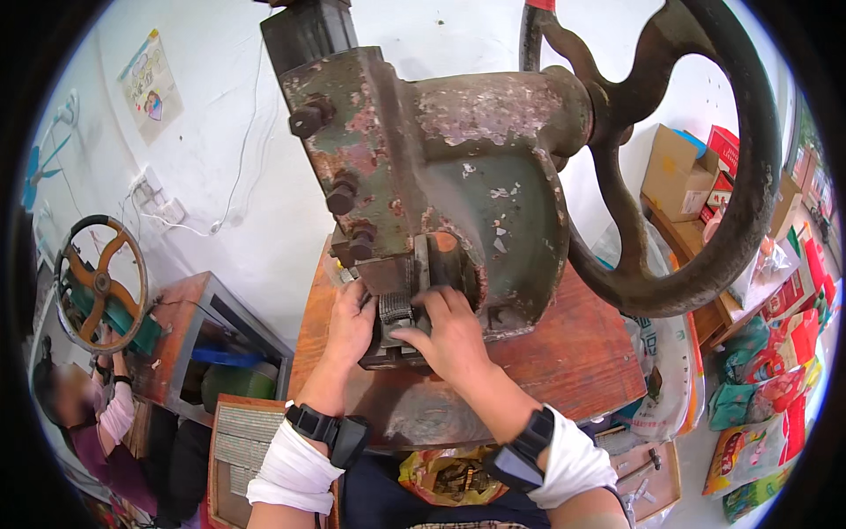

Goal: Operating a manual hand press to process small metal components from strips.

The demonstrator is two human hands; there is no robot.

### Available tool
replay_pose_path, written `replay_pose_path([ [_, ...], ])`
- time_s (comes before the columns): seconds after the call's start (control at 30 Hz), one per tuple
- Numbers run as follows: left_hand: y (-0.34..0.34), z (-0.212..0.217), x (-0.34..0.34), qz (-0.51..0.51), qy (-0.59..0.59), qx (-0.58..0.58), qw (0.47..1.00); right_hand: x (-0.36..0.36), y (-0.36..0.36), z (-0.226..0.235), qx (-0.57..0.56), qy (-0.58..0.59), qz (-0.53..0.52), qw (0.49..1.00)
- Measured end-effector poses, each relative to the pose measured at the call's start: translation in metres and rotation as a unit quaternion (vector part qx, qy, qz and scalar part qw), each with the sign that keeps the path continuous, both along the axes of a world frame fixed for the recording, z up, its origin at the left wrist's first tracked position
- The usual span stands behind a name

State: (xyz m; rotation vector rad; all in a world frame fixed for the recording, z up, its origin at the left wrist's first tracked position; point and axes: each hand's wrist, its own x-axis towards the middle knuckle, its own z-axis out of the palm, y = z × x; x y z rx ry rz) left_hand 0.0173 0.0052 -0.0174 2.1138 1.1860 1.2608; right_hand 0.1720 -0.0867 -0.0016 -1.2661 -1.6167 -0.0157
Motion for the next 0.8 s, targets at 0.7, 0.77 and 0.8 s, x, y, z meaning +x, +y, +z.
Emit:
replay_pose_path([
  [0.7,0.000,0.006,-0.007,-0.023,0.148,0.006,0.989,0.020,-0.032,0.066,0.043,-0.057,0.025,0.997],
  [0.77,0.002,-0.001,-0.025,-0.013,0.186,-0.016,0.982,0.038,-0.086,0.154,0.192,-0.265,-0.045,0.944],
  [0.8,-0.001,0.003,-0.016,-0.017,0.185,-0.020,0.982,0.060,-0.112,0.192,0.282,-0.286,-0.158,0.902],
])
